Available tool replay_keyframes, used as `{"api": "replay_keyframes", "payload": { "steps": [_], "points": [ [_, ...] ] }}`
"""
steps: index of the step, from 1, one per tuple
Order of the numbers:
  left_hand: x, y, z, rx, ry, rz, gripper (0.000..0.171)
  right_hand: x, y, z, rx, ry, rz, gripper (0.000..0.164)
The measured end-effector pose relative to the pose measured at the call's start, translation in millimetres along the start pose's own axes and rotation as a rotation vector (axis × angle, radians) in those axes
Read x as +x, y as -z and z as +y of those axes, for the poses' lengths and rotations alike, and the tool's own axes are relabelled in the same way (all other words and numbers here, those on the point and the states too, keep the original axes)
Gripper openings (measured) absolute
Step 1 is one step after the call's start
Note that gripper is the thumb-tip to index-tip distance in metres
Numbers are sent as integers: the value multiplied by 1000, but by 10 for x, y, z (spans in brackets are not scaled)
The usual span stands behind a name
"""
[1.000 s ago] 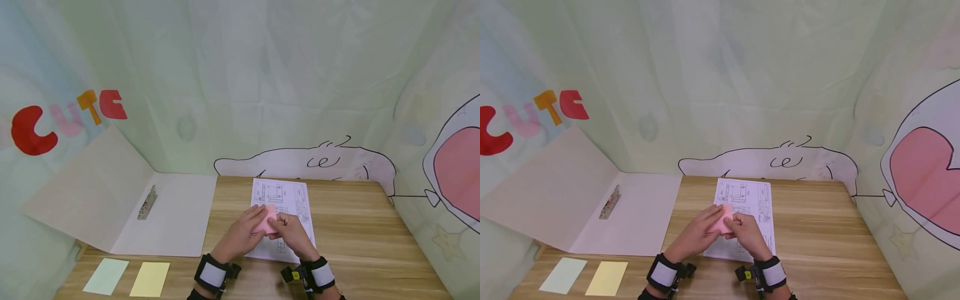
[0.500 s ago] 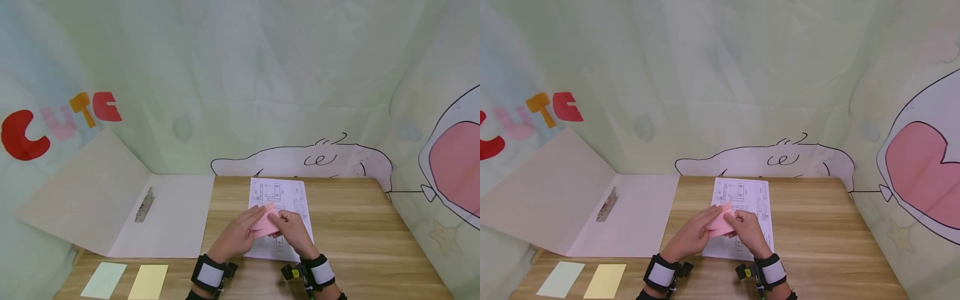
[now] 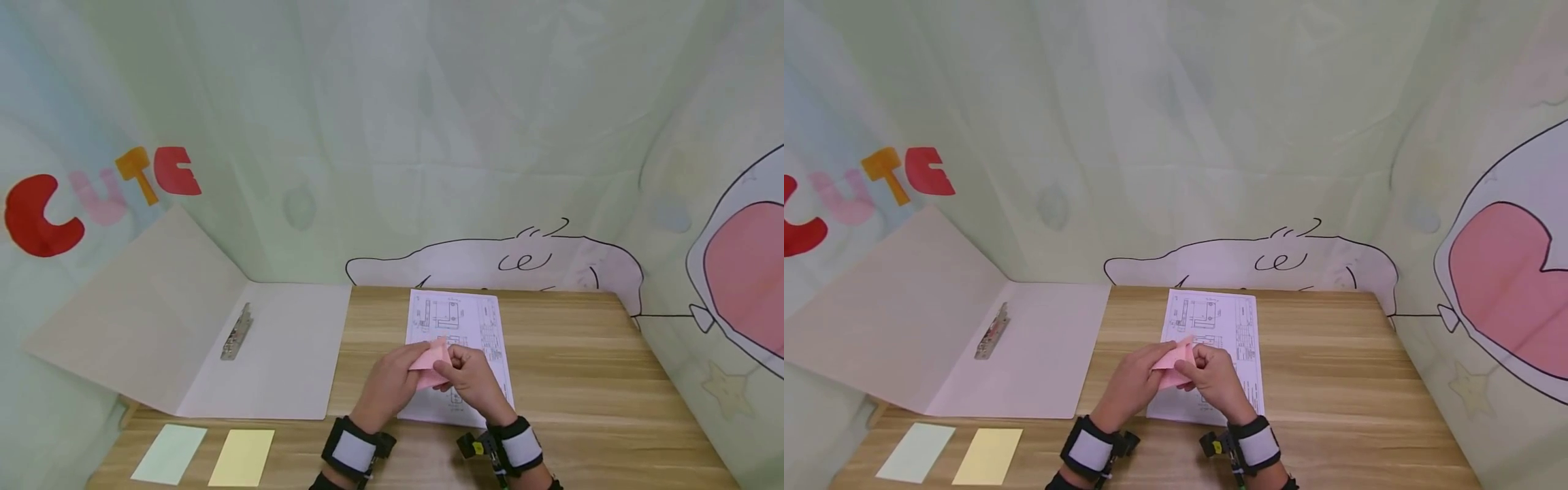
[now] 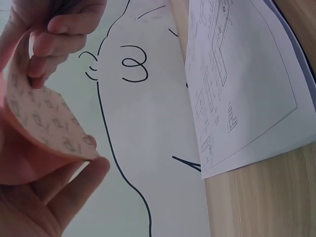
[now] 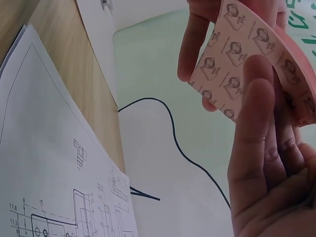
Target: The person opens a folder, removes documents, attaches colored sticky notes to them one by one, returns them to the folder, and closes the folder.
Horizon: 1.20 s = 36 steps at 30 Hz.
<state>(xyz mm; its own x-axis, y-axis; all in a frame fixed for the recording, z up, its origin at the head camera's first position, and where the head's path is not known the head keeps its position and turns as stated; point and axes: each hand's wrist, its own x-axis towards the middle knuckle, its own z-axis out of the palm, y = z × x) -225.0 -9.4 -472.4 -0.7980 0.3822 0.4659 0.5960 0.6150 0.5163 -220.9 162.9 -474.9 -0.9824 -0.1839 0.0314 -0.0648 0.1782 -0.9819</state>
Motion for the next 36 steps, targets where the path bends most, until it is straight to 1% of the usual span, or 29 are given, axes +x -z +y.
{"api": "replay_keyframes", "payload": {
  "steps": [2,4,6,9,11,16,19,21,23,25,29,32,36],
  "points": [
    [0,-12,4,-10,26,23,26,1,3,-4,14,-6,-23,29],
    [1,-19,2,-20,38,40,24,-23,-6,-85,10,-7,-46,28],
    [2,-25,-4,-13,44,50,23,-20,-16,-84,-7,-6,-45,26],
    [2,-23,-16,0,58,59,22,-19,-26,-65,-66,-9,-25,26],
    [5,-18,-35,7,63,68,20,9,-16,22,-100,-15,-5,26],
    [14,19,-89,-17,63,66,12,10,18,47,-141,-26,-16,25],
    [13,41,-115,-43,90,37,12,6,35,65,-142,-40,-43,24],
    [10,54,-131,-67,121,18,13,3,44,77,-148,-47,-60,23],
    [20,69,-143,-99,143,14,13,3,57,79,-155,-58,-68,22],
    [28,81,-155,-130,154,32,14,3,67,82,-165,-63,-70,21],
    [38,93,-182,-164,155,79,16,-3,80,84,-170,-73,-73,18],
    [37,98,-204,-167,161,86,16,-3,81,95,-170,-70,-79,17],
    [29,125,-223,-200,211,94,16,7,82,112,-171,-62,-85,18]
  ]
}}
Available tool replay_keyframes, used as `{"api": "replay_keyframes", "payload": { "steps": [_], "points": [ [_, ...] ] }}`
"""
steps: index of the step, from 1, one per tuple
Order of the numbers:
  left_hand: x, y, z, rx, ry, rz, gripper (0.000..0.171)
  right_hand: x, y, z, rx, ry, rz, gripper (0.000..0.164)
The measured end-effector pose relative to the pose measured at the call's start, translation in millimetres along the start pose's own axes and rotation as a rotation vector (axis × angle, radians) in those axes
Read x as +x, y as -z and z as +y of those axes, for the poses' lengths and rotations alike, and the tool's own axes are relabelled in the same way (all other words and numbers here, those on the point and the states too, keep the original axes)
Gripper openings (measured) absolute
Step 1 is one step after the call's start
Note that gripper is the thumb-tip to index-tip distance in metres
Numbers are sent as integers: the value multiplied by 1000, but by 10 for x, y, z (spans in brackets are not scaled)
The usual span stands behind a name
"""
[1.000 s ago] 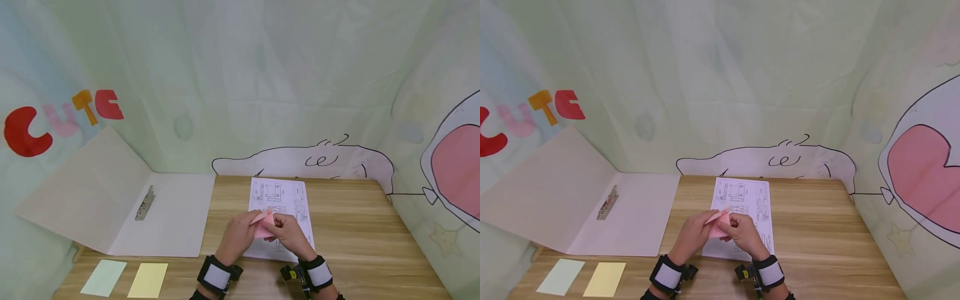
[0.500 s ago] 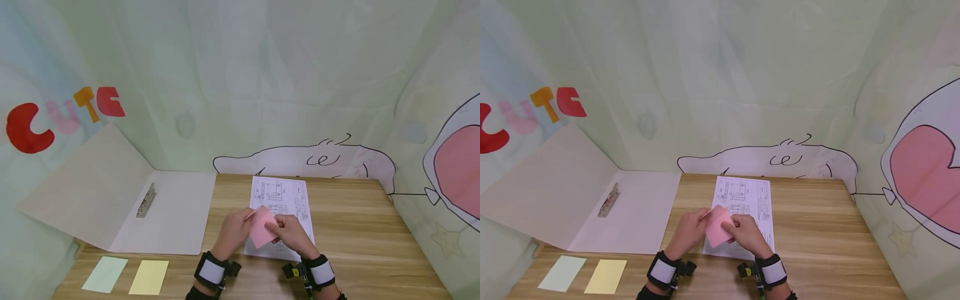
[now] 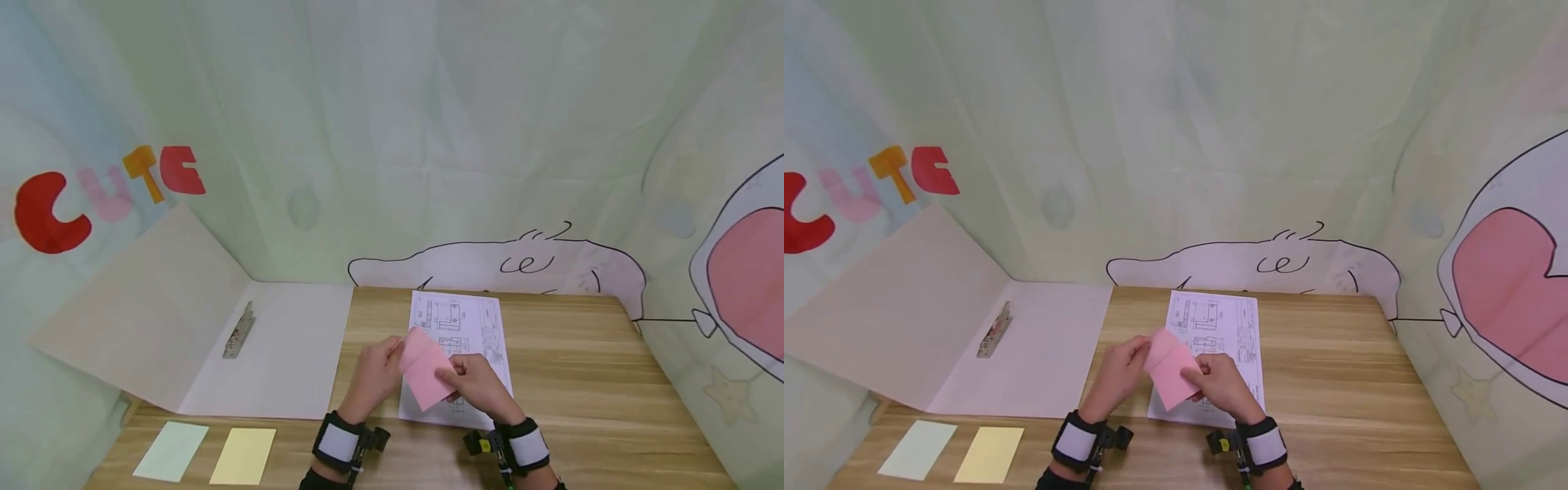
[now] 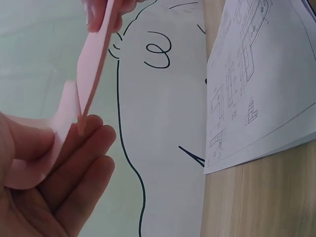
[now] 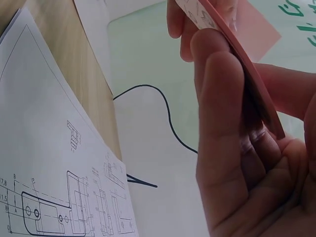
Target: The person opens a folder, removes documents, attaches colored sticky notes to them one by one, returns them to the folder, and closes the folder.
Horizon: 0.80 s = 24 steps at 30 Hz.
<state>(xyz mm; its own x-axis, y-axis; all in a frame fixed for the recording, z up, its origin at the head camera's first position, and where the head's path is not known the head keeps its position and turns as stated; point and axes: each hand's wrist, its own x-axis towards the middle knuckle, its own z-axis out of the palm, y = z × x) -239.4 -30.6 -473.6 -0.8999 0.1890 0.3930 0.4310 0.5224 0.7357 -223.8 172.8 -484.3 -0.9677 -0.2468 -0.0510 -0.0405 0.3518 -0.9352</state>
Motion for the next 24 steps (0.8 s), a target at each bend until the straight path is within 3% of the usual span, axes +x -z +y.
{"api": "replay_keyframes", "payload": {
  "steps": [5,11,24],
  "points": [
    [-6,47,-19,-12,42,55,18,-1,7,2,4,-11,8,19],
    [4,72,-61,11,23,114,18,-21,25,-6,22,-23,22,22],
    [1,113,-114,130,15,114,21,-31,124,9,19,-86,105,23]
  ]
}}
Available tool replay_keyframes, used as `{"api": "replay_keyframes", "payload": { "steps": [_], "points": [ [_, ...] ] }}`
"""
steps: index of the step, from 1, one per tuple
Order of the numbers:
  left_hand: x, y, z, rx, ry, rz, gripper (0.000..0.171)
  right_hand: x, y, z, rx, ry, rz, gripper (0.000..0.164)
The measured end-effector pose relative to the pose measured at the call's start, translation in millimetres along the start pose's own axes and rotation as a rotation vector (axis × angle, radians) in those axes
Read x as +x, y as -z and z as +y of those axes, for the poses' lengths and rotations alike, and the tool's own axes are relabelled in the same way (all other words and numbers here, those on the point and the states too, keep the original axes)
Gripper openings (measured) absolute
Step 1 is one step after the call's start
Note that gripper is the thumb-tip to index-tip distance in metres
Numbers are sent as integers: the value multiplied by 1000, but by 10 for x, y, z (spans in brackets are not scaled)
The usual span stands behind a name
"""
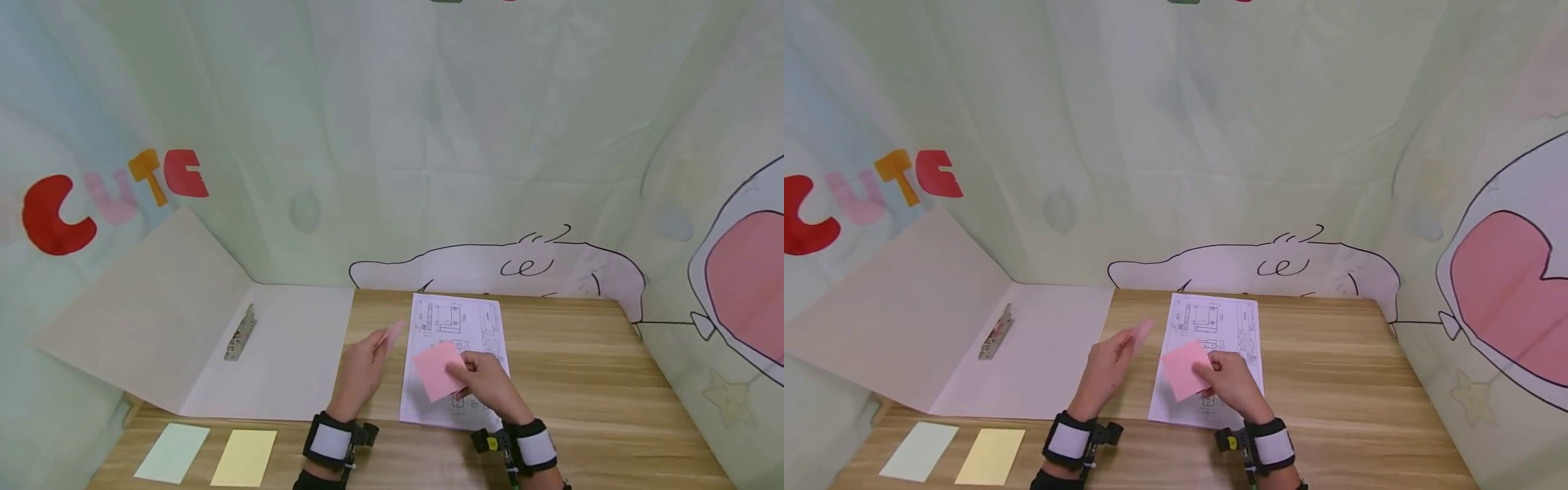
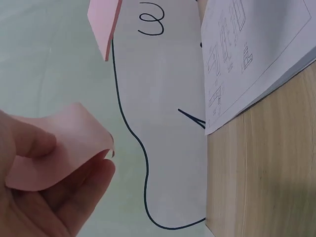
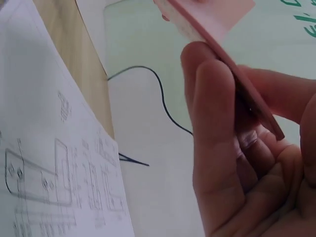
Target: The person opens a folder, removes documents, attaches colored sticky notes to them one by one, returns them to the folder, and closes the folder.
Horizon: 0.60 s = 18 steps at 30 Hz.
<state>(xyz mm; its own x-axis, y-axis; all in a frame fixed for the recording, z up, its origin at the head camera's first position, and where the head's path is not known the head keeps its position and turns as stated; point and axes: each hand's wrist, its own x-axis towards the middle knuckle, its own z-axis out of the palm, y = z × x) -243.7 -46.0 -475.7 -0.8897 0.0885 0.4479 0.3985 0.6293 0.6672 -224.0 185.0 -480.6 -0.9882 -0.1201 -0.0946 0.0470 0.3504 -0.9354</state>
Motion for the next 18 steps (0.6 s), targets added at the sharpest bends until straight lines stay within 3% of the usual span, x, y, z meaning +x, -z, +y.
{"api": "replay_keyframes", "payload": {
  "steps": [9,18],
  "points": [
    [-23,-40,96,45,-69,-182,37,-20,301,138,-7,-98,119,18],
    [-21,-76,89,88,-94,-273,34,136,701,261,-136,-117,150,25]
  ]
}}
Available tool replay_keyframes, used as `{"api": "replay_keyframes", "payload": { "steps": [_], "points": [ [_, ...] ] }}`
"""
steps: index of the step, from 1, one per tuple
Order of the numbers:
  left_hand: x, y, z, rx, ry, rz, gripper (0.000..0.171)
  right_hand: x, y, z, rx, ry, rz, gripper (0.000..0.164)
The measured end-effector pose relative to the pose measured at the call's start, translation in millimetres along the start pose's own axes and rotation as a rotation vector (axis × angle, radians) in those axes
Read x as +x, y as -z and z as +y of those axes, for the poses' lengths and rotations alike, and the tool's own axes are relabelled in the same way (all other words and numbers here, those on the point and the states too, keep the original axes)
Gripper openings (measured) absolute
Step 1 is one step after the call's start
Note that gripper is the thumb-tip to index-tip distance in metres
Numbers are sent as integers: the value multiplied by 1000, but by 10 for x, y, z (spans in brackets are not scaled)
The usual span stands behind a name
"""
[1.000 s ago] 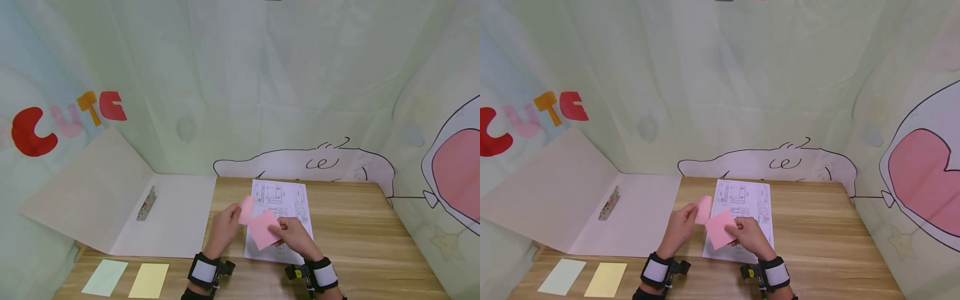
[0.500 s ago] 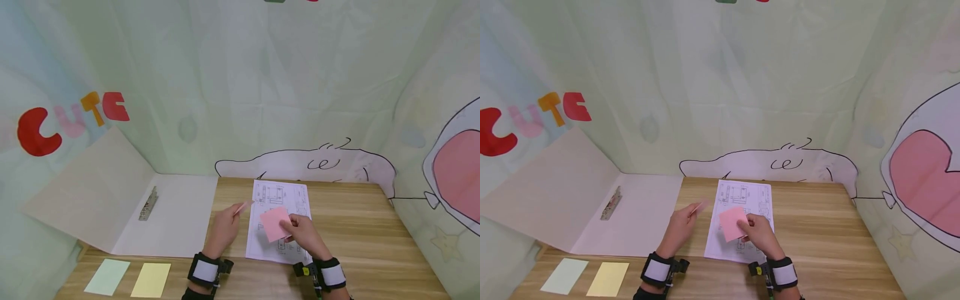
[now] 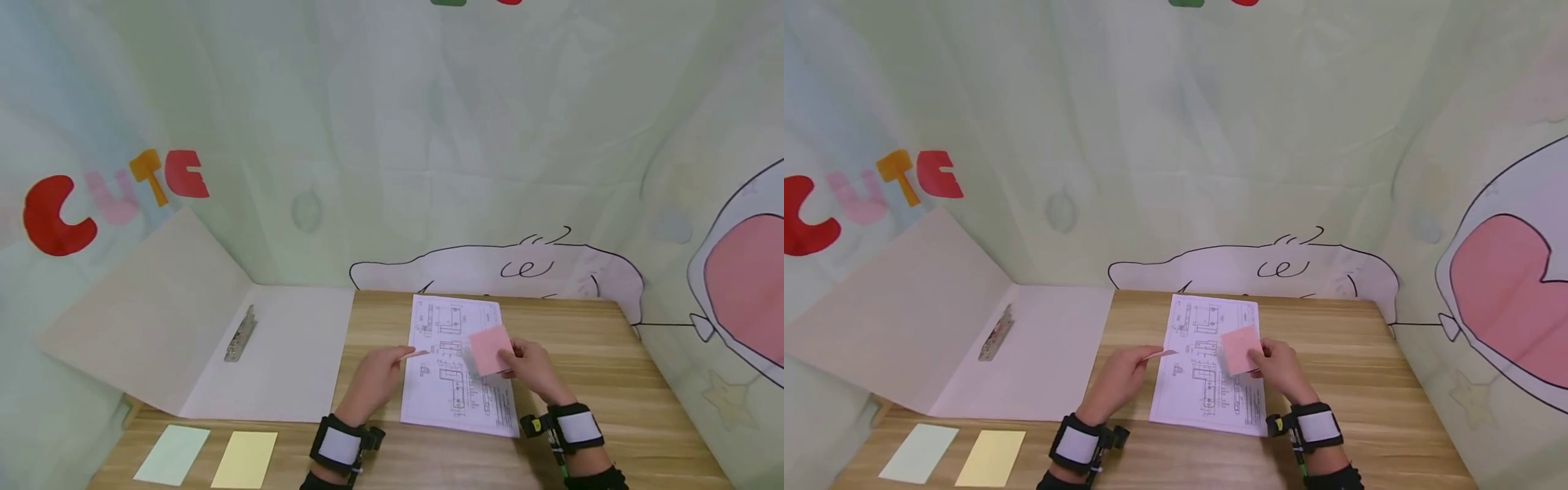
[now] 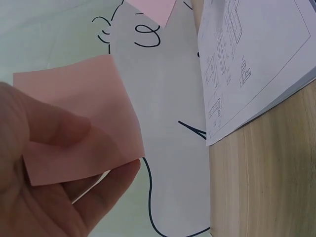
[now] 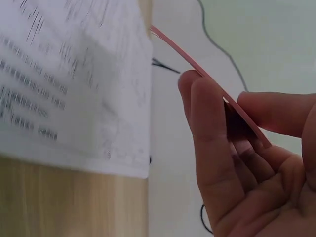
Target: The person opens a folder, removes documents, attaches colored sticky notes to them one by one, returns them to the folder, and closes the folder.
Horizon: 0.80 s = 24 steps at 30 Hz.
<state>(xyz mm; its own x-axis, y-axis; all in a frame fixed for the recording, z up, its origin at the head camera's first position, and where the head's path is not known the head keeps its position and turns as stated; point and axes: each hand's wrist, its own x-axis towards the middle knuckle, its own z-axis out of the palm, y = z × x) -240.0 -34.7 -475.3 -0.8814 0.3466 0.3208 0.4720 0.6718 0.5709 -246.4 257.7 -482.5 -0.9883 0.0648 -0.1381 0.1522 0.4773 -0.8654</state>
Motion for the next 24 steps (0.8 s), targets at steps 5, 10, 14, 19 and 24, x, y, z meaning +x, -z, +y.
{"api": "replay_keyframes", "payload": {
  "steps": [5,10,14,19,24],
  "points": [
    [-3,-2,2,-9,13,-19,35,182,145,166,-47,-40,19,31],
    [-8,-2,8,-15,13,-29,33,369,297,313,-75,-88,50,36],
    [-7,7,10,3,18,-34,33,490,412,401,-114,-115,60,38],
    [-6,23,6,16,30,-46,35,614,530,480,-105,-133,75,35],
    [-10,22,-2,10,20,-49,37,708,613,501,-118,-161,69,35]
  ]
}}
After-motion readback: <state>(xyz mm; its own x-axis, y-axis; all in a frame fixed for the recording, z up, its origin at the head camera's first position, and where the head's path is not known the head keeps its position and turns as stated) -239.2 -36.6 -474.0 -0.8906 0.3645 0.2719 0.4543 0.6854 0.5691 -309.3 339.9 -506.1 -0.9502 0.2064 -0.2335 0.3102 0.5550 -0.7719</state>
